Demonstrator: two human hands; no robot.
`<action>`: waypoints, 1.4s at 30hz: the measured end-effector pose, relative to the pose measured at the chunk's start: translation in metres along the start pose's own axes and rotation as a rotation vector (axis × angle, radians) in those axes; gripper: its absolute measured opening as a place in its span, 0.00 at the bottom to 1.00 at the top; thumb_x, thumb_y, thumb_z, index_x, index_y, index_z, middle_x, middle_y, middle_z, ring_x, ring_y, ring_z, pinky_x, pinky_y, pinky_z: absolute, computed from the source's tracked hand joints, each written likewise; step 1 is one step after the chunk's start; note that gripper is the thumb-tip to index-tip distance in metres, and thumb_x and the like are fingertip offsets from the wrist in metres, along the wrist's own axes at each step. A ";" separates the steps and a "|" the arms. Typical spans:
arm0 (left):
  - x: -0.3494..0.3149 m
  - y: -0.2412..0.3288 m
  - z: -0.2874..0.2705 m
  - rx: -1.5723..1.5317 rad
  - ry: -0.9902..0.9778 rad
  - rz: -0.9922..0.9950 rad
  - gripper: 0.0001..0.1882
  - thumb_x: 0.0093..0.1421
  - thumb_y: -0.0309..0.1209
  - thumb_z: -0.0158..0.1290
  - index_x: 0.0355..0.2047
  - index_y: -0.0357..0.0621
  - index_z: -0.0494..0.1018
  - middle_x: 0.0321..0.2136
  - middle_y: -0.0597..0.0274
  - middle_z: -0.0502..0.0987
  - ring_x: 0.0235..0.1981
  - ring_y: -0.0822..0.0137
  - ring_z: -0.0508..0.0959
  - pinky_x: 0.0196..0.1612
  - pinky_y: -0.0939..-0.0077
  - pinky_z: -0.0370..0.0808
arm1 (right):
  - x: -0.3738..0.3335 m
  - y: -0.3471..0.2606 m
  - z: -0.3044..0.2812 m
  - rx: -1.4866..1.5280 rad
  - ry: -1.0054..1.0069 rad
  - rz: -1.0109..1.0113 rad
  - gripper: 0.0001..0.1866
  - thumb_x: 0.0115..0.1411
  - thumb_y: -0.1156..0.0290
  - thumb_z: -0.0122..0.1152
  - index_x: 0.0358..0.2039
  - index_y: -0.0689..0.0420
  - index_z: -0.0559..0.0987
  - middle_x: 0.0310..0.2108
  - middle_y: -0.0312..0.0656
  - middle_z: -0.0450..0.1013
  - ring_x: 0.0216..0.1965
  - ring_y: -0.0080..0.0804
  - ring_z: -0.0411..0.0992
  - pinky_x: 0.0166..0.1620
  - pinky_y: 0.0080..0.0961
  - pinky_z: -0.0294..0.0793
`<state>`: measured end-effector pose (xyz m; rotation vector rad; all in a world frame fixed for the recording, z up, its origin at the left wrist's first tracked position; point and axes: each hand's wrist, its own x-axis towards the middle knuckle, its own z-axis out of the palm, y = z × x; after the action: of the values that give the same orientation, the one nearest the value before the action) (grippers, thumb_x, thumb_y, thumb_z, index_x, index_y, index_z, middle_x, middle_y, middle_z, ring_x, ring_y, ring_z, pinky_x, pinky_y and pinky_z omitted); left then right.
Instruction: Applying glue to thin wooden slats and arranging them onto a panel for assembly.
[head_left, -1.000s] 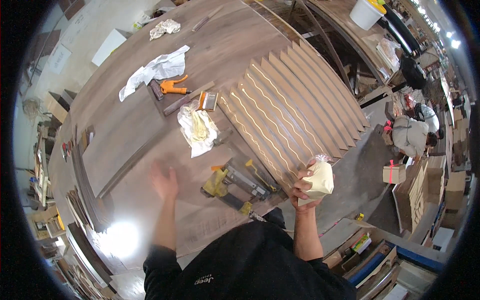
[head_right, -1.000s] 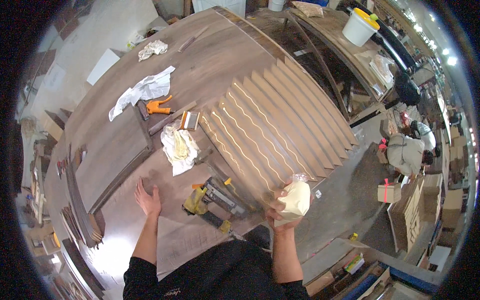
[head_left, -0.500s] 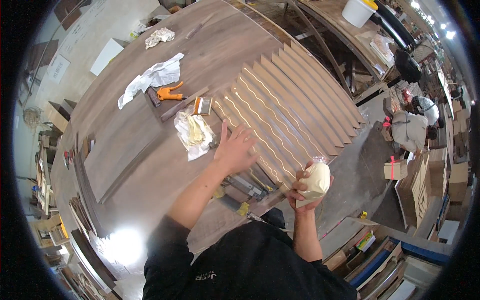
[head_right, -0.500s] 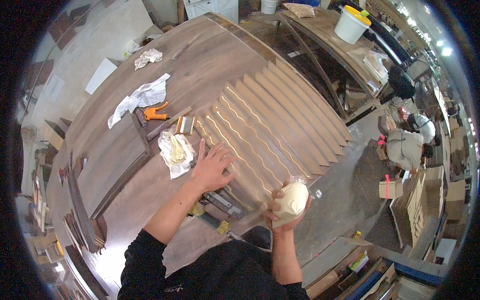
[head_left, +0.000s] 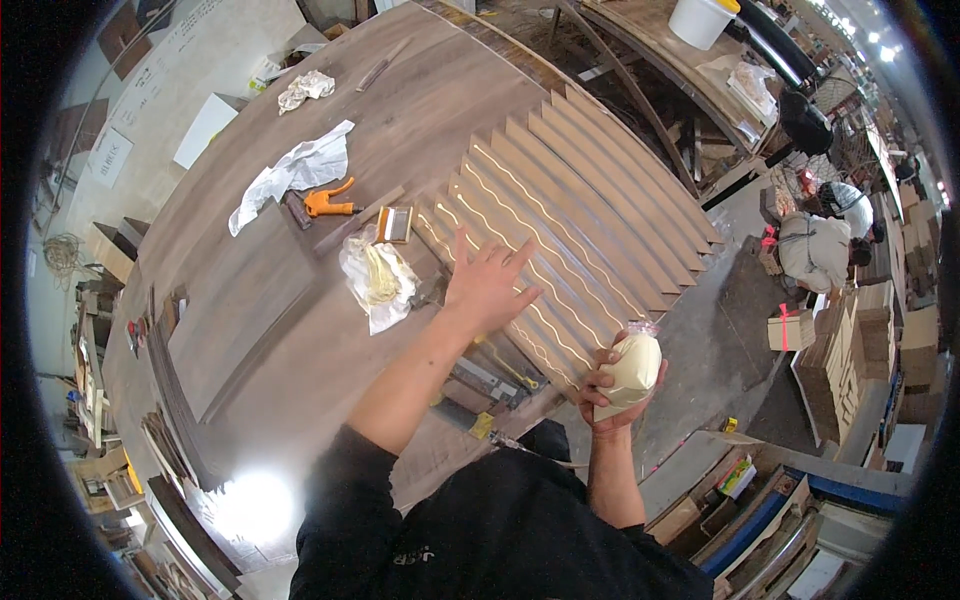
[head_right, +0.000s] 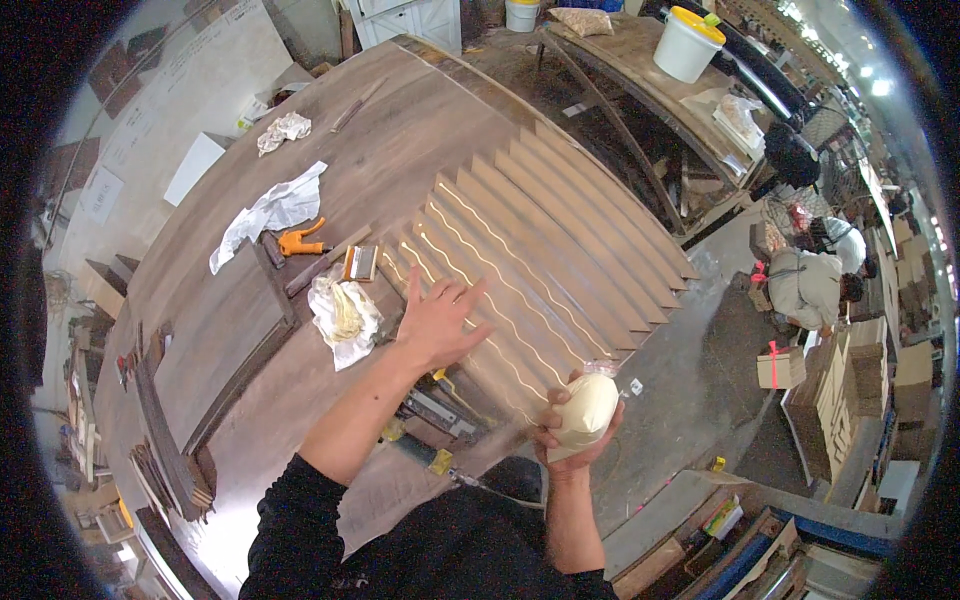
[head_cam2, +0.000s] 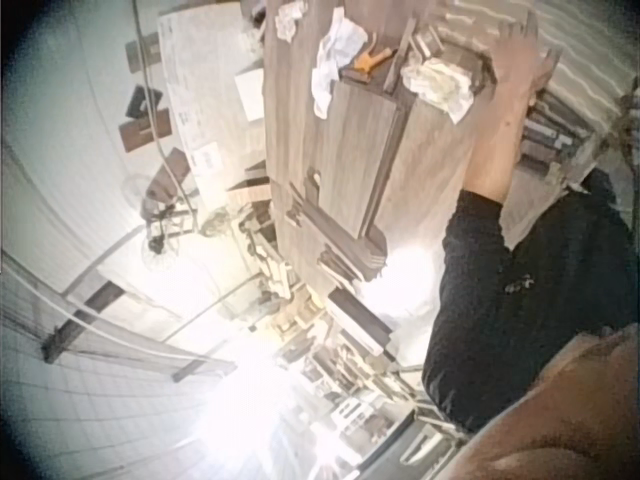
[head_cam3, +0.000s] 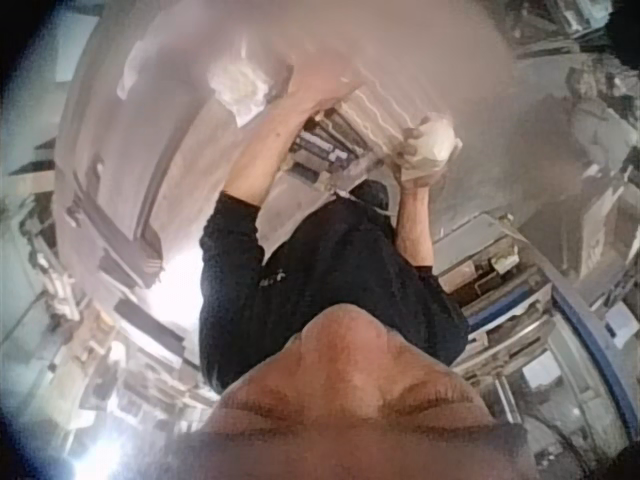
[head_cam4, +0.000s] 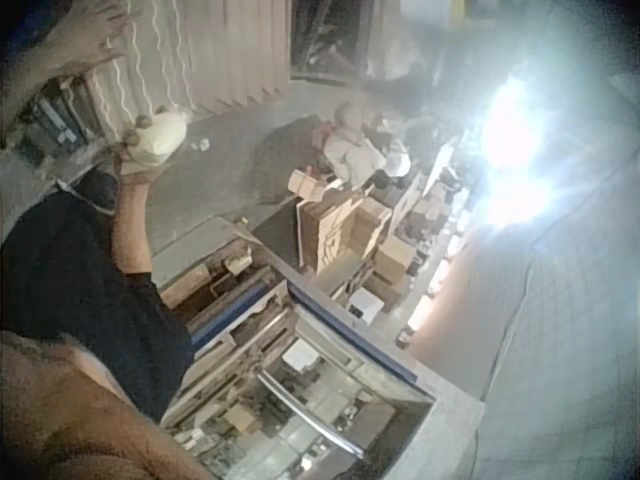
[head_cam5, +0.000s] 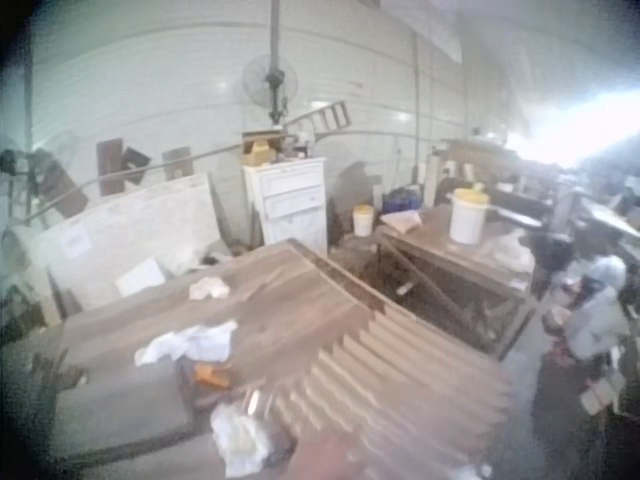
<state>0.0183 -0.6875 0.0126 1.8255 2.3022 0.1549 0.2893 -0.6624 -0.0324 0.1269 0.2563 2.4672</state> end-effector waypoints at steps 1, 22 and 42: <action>-0.003 -0.001 0.001 -0.052 0.070 0.000 0.36 0.64 0.54 0.47 0.68 0.54 0.58 0.55 0.57 0.74 0.63 0.59 0.66 0.69 0.32 0.38 | 0.001 -0.002 -0.002 -0.008 -0.011 -0.001 0.41 0.61 0.35 0.50 0.66 0.49 0.62 0.52 0.49 0.68 0.44 0.46 0.71 0.36 0.38 0.73; -0.180 -0.130 0.109 -0.180 0.419 -0.874 0.29 0.57 0.37 0.58 0.60 0.50 0.68 0.64 0.51 0.62 0.67 0.44 0.58 0.68 0.47 0.53 | 0.342 -0.034 -0.032 -1.523 0.433 -0.531 0.24 0.61 0.63 0.65 0.51 0.67 0.76 0.46 0.41 0.76 0.45 0.30 0.73 0.49 0.27 0.71; -0.177 -0.130 0.101 -0.140 0.411 -0.860 0.26 0.58 0.35 0.57 0.58 0.49 0.69 0.63 0.50 0.64 0.65 0.43 0.60 0.67 0.47 0.55 | 0.420 -0.012 -0.047 -2.032 0.468 -0.628 0.25 0.50 0.62 0.75 0.44 0.65 0.81 0.40 0.46 0.81 0.41 0.33 0.78 0.48 0.28 0.75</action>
<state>-0.0449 -0.8943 -0.0966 0.6545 3.0250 0.5656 -0.0413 -0.4017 -0.0695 -1.1293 -1.6565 1.1154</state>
